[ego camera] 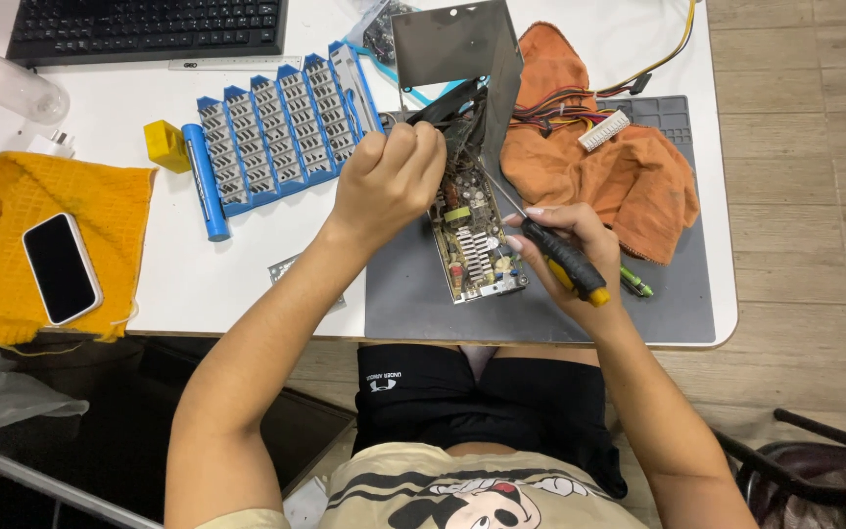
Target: The person uses a screwdriver to work on the internal components of a power supply unit. They then use tweezers to pick up small parts and wipe the unit with a cloth.
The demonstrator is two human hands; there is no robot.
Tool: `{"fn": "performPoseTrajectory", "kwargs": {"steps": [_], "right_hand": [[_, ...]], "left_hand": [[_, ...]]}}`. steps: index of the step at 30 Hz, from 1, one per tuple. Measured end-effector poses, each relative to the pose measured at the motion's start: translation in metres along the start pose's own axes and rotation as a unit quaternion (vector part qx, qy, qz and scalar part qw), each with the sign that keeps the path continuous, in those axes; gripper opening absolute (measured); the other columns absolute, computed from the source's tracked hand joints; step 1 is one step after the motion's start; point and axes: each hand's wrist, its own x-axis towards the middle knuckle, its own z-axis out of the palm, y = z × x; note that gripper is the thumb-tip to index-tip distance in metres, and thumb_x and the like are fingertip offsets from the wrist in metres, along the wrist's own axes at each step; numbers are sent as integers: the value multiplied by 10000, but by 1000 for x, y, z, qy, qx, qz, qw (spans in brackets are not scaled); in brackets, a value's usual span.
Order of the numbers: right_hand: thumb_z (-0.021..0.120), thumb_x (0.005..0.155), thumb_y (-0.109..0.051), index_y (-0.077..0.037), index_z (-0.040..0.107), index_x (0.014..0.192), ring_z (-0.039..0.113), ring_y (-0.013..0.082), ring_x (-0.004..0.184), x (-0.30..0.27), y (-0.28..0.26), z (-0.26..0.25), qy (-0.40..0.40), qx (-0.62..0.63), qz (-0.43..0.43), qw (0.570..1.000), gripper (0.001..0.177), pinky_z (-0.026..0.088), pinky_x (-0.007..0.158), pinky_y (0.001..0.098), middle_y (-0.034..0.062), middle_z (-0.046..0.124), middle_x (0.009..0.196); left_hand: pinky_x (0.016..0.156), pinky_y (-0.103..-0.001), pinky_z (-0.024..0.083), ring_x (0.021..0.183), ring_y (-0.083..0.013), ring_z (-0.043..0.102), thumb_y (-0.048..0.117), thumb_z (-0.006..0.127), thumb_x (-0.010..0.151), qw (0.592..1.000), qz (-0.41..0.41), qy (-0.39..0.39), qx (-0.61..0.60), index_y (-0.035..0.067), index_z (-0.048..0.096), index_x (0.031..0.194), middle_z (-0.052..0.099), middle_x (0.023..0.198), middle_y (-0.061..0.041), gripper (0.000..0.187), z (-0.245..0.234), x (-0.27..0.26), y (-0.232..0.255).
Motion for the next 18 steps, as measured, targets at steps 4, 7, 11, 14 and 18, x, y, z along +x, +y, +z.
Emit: {"fn": "performPoseTrajectory", "kwargs": {"steps": [4, 7, 11, 14, 18], "right_hand": [[841, 884, 58, 68, 660, 1113, 800, 292, 928, -10, -3, -6, 3, -4, 20, 1000, 292, 617, 773, 321, 199, 800, 1025], [825, 891, 46, 68, 654, 1115, 795, 247, 786, -11, -1, -6, 1, 11, 45, 999, 283, 617, 674, 298, 214, 795, 991], [807, 913, 33, 68, 635, 1139, 768, 178, 754, -13, 10, -1, 0, 54, 68, 996, 287, 607, 666, 279, 217, 793, 995], [786, 931, 25, 62, 616, 1155, 750, 152, 739, -11, 17, 3, -4, 102, 92, 990, 284, 603, 669, 267, 220, 787, 1003], [767, 933, 21, 68, 586, 1140, 727, 156, 657, -10, 17, 3, 5, 147, 131, 980, 278, 575, 583, 245, 273, 774, 996]], "left_hand": [[733, -332, 312, 769, -170, 434, 55, 647, 964, 1000, -28, 1, -1, 130, 671, 797, 513, 817, -10, 184, -16, 6, 3], [791, -315, 347, 818, -164, 510, 100, 703, 987, 998, -64, 9, -29, 150, 698, 891, 619, 924, -10, 108, -32, 7, 6], [816, -311, 361, 835, -162, 540, 132, 688, 1033, 991, -113, -3, -78, 190, 728, 982, 659, 971, -3, 87, -43, -13, 17], [806, -310, 356, 819, -158, 529, 126, 679, 1040, 988, -131, -10, -78, 207, 730, 994, 649, 948, 3, 107, -42, -21, 21], [802, -299, 349, 823, -154, 521, 152, 694, 1024, 988, -141, -26, -49, 191, 715, 969, 634, 933, -1, 70, -41, -16, 19]]}}
